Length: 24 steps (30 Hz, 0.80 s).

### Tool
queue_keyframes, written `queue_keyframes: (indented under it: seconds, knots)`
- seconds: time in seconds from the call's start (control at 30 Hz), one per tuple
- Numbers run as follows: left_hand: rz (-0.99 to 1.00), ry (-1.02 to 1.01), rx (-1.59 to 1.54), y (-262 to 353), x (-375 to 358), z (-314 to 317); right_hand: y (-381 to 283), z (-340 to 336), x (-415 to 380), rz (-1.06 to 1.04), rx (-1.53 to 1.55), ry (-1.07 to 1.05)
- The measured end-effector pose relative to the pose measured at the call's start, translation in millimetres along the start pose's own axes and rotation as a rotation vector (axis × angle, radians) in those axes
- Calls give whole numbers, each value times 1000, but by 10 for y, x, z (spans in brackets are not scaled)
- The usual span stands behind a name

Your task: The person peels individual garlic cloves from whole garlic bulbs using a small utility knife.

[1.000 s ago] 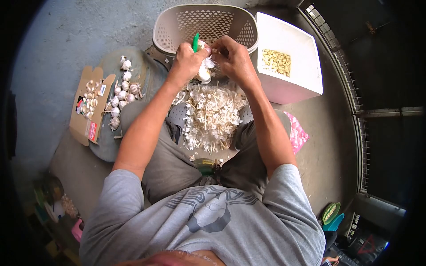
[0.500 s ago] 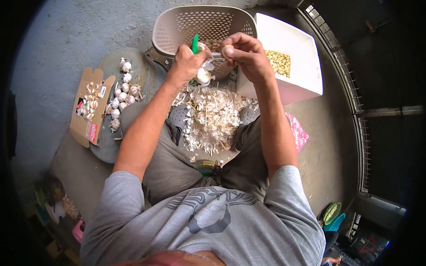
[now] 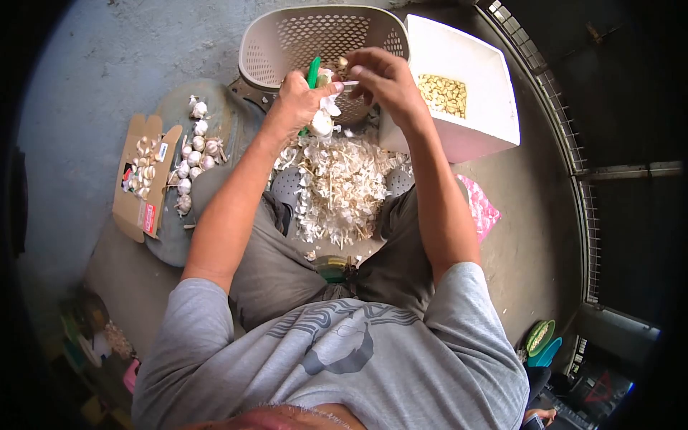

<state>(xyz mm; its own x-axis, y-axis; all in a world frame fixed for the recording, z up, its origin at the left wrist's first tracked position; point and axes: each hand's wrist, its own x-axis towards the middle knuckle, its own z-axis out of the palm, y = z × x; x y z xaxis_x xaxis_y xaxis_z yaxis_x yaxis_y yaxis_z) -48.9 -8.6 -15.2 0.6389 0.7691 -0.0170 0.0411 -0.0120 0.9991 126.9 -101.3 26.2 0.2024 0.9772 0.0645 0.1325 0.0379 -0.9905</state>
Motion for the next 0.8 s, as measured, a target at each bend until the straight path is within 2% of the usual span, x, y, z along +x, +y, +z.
queue_keyframes:
  seconds: [0.03,0.17,0.27,0.4,0.47,0.53,0.6,0.67,0.7,0.8]
  knots:
    - [50,-3,29,-43,35,-13,5,46,-20,16,-78,-74]
    - [226,67,270,126,-116,36,17,272,-54,33,-137,-80]
    - [172,-33,191,165,-125,18,71,226,-23,18,-59,-91]
    - [131,-85,-80,8,-50,60,117,200,-16,-18,138,-69]
    - [72,-56,-59,107,-86,91,121,247,-18,10,133,26]
    - [103,-37,-109,88,-106,109,33,284,-60,19,51,124]
    - [91,-6,-146,60,-104,139,100,279,-18,-32,-39,147]
    - [129,62,-55,14,-80,154,172,295,9,-69,-67,157]
    - [98,24,-35,-48,-47,92,117,298,-11,-3,-104,146]
    - [85,-31,-110,-2,-82,137,198,292,20,-104,-39,199]
